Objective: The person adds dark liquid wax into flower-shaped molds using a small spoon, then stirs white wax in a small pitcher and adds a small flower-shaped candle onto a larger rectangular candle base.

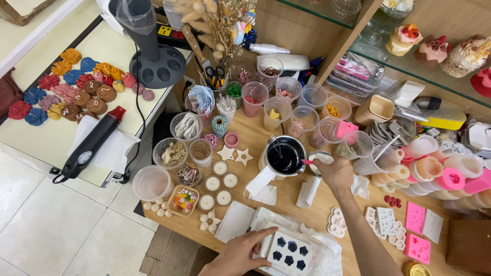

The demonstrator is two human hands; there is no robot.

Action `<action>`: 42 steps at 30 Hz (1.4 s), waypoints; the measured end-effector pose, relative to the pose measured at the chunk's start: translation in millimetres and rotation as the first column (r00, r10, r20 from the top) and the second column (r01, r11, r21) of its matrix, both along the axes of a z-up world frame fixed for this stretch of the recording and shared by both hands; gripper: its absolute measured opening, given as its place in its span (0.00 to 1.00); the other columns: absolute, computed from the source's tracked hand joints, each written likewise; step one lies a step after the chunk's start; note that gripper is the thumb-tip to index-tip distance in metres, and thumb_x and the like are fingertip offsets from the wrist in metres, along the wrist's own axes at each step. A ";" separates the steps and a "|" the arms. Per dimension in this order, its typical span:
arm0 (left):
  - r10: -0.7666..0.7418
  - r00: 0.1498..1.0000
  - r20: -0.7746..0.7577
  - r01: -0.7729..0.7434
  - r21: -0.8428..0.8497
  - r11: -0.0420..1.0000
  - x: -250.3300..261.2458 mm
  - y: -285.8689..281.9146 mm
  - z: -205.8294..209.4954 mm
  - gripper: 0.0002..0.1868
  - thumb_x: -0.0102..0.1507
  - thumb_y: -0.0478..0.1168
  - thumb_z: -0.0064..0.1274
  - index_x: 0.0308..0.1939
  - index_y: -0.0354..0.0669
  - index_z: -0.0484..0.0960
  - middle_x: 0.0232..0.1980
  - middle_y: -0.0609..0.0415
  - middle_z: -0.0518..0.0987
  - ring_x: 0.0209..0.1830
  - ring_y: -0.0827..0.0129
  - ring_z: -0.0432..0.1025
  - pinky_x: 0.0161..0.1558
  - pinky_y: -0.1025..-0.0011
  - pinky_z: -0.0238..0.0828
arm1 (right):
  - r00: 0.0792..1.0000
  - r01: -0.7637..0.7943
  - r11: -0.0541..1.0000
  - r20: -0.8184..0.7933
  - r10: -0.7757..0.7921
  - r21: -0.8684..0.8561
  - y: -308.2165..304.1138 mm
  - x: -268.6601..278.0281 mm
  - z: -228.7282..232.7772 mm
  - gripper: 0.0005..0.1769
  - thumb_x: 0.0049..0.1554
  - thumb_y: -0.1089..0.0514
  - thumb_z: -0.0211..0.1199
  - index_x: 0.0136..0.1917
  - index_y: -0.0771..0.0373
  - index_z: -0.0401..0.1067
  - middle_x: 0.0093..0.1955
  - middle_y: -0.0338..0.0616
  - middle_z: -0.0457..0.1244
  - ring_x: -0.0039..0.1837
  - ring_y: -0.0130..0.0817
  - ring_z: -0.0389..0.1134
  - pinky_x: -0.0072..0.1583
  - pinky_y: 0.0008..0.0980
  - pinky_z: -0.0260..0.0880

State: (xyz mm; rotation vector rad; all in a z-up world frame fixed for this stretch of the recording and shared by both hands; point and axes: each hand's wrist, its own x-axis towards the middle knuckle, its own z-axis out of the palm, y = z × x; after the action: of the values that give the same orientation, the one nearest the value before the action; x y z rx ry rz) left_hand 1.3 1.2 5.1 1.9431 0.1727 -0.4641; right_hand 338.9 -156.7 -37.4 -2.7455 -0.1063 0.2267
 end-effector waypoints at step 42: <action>0.004 0.995 -0.095 0.005 0.091 0.996 5.7 1.6 18.8 0.49 0.55 0.48 0.69 0.77 0.77 0.61 0.36 0.61 0.73 0.31 0.73 0.70 0.38 0.70 0.74 | 0.875 -0.440 0.771 0.027 0.483 0.460 -103.1 -190.5 80.9 0.12 0.51 0.61 0.68 0.50 0.62 0.81 0.44 0.44 0.73 0.47 0.38 0.71 0.51 0.36 0.70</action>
State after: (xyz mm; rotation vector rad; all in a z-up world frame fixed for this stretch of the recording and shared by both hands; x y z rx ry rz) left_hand 7.0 2.8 24.0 2.0117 0.2587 -0.5585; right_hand 148.4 -259.8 43.4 -2.1903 -0.7263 0.4047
